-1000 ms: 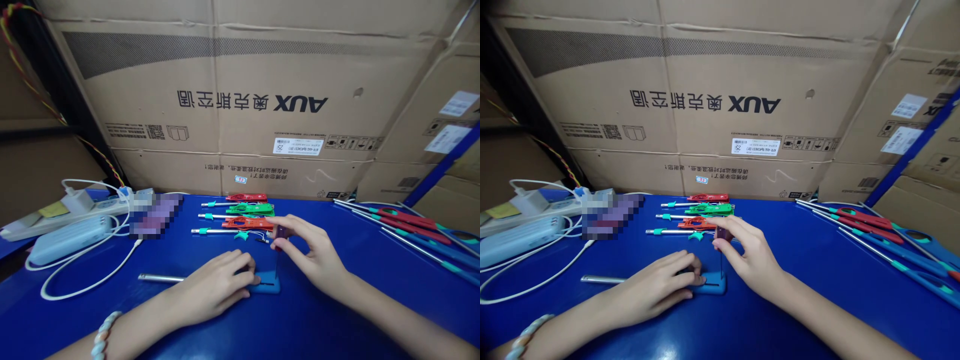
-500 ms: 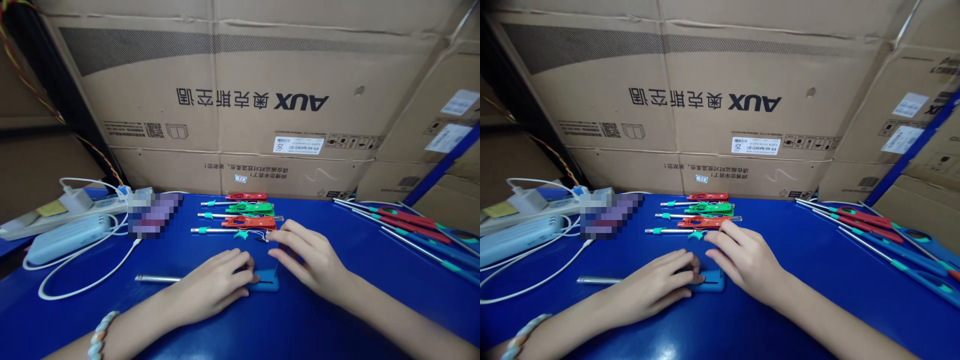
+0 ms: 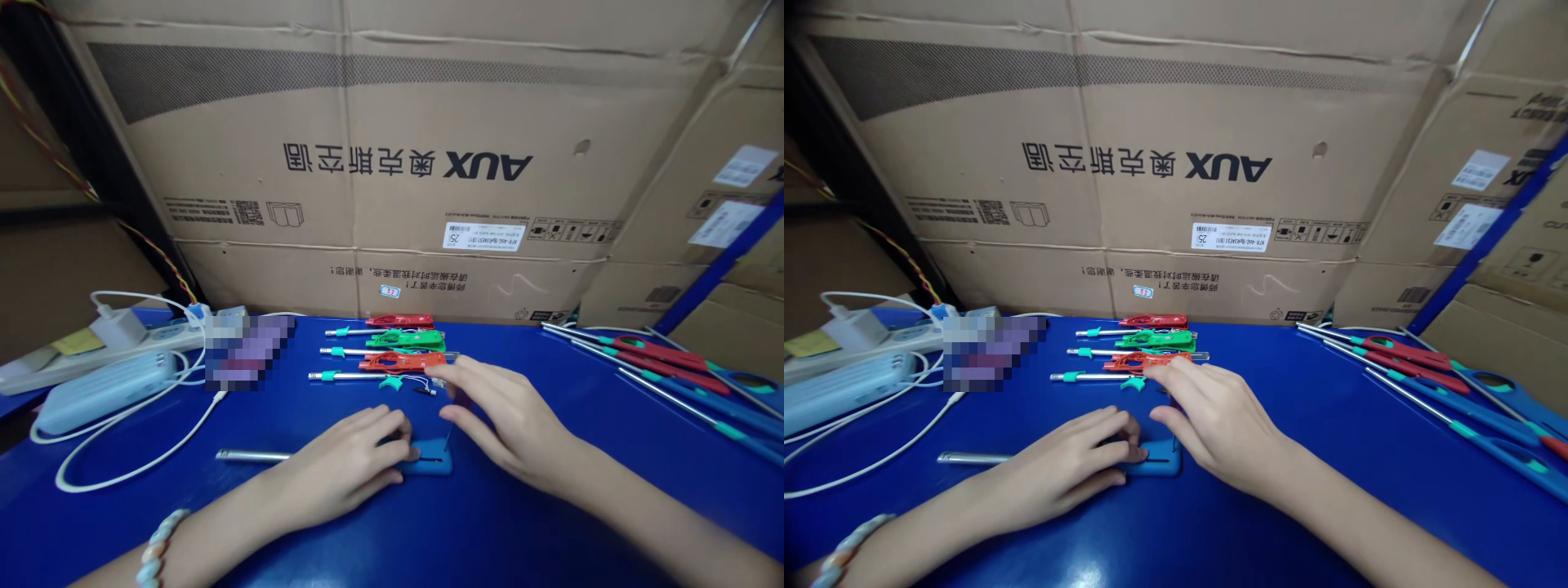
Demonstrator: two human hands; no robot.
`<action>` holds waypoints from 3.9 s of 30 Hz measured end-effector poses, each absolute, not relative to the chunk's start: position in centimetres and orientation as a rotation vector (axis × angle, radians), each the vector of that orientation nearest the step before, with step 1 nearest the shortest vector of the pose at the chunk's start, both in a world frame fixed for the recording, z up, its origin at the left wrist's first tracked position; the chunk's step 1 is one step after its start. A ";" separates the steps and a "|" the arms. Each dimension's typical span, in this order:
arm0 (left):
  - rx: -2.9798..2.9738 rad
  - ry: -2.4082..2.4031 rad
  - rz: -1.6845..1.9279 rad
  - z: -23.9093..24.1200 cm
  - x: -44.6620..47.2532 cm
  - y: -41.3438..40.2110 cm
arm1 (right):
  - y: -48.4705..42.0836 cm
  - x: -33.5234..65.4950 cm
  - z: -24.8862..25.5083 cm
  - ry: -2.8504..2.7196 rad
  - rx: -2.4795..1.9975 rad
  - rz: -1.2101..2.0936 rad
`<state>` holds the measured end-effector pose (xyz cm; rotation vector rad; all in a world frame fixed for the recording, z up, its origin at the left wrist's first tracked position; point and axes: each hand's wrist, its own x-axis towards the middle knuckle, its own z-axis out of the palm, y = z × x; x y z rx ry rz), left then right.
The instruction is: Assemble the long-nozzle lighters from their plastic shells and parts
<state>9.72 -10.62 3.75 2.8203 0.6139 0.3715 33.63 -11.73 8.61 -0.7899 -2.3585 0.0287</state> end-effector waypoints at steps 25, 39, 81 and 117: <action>2.819 0.628 0.398 4.0 9.9 -10.6 | -12.4 33.3 9.0 -2.454 -0.717 -0.019; 2.812 0.641 0.379 3.9 9.9 -10.7 | -12.0 33.4 8.6 -2.397 -0.720 0.255; 2.809 0.631 0.393 4.2 10.0 -10.8 | -11.5 33.8 8.4 -2.381 -0.766 0.257; 2.813 0.638 0.355 4.1 9.9 -10.9 | -11.8 33.5 8.1 -2.365 -0.746 0.213</action>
